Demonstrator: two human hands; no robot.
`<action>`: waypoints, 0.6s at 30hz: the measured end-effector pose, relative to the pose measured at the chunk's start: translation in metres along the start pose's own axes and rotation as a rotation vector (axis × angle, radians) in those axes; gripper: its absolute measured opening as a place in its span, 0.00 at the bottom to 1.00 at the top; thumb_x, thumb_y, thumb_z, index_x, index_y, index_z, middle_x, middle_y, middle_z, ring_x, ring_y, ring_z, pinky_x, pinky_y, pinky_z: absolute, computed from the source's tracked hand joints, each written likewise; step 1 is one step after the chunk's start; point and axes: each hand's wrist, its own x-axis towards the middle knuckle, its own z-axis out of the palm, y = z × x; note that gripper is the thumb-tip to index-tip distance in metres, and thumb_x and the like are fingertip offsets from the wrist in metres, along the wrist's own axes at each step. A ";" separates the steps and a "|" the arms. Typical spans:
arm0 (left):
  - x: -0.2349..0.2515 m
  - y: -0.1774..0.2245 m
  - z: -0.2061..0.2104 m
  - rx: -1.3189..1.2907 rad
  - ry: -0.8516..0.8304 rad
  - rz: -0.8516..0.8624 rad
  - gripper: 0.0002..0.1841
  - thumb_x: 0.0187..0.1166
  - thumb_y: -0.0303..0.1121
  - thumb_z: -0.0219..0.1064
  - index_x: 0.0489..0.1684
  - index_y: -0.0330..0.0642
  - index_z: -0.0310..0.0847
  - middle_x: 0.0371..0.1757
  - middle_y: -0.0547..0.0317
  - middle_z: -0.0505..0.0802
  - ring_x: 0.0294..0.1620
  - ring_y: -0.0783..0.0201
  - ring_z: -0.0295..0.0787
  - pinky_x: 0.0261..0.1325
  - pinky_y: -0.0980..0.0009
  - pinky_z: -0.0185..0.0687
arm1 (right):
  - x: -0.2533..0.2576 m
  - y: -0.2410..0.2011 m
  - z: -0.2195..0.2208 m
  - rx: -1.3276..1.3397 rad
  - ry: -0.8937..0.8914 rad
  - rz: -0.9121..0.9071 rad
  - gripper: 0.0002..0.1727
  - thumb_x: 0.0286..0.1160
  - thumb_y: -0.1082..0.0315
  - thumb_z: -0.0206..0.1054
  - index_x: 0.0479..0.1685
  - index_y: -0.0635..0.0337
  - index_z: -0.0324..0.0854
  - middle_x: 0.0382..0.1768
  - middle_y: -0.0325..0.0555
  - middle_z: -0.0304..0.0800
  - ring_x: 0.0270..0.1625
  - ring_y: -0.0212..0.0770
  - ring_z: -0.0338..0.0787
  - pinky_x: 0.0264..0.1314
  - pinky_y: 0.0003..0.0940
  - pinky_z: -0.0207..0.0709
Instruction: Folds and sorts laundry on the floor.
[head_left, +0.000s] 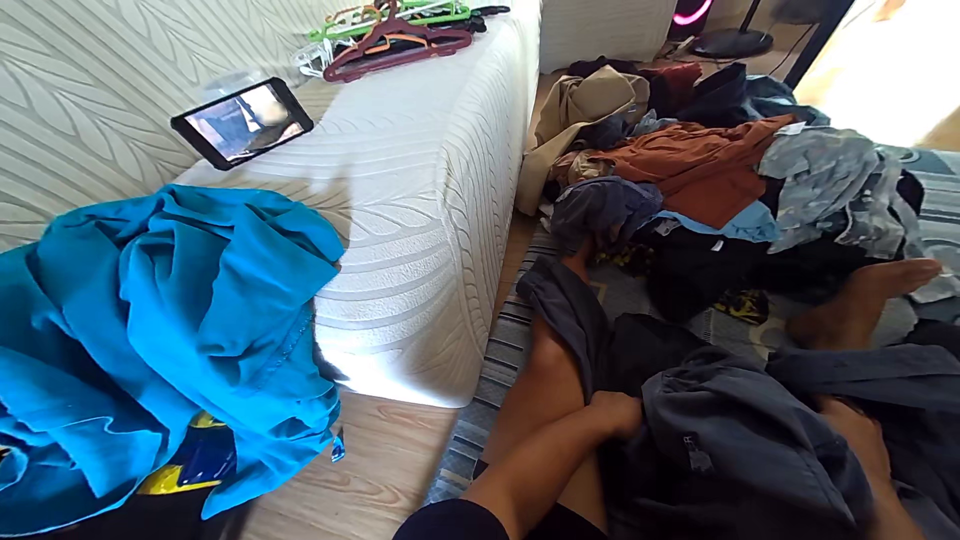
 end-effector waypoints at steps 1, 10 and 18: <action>0.000 0.000 0.000 -0.006 0.007 0.000 0.15 0.85 0.27 0.60 0.64 0.29 0.80 0.66 0.33 0.88 0.70 0.34 0.83 0.63 0.32 0.77 | -0.004 -0.004 -0.003 -0.016 0.004 -0.014 0.18 0.85 0.66 0.63 0.57 0.76 0.84 0.61 0.79 0.85 0.71 0.76 0.81 0.75 0.72 0.68; 0.004 -0.006 0.006 -0.041 0.053 0.024 0.18 0.85 0.26 0.58 0.71 0.31 0.76 0.67 0.32 0.87 0.71 0.34 0.83 0.65 0.33 0.77 | 0.003 0.003 0.002 -0.006 -0.012 0.006 0.15 0.83 0.70 0.64 0.57 0.76 0.84 0.61 0.81 0.84 0.71 0.78 0.80 0.74 0.74 0.67; 0.002 -0.001 0.003 0.000 0.014 0.000 0.17 0.84 0.27 0.61 0.68 0.31 0.78 0.67 0.33 0.87 0.70 0.34 0.83 0.62 0.32 0.77 | 0.000 0.002 0.002 0.016 0.008 0.015 0.16 0.82 0.69 0.64 0.55 0.76 0.85 0.60 0.79 0.85 0.71 0.76 0.81 0.74 0.72 0.68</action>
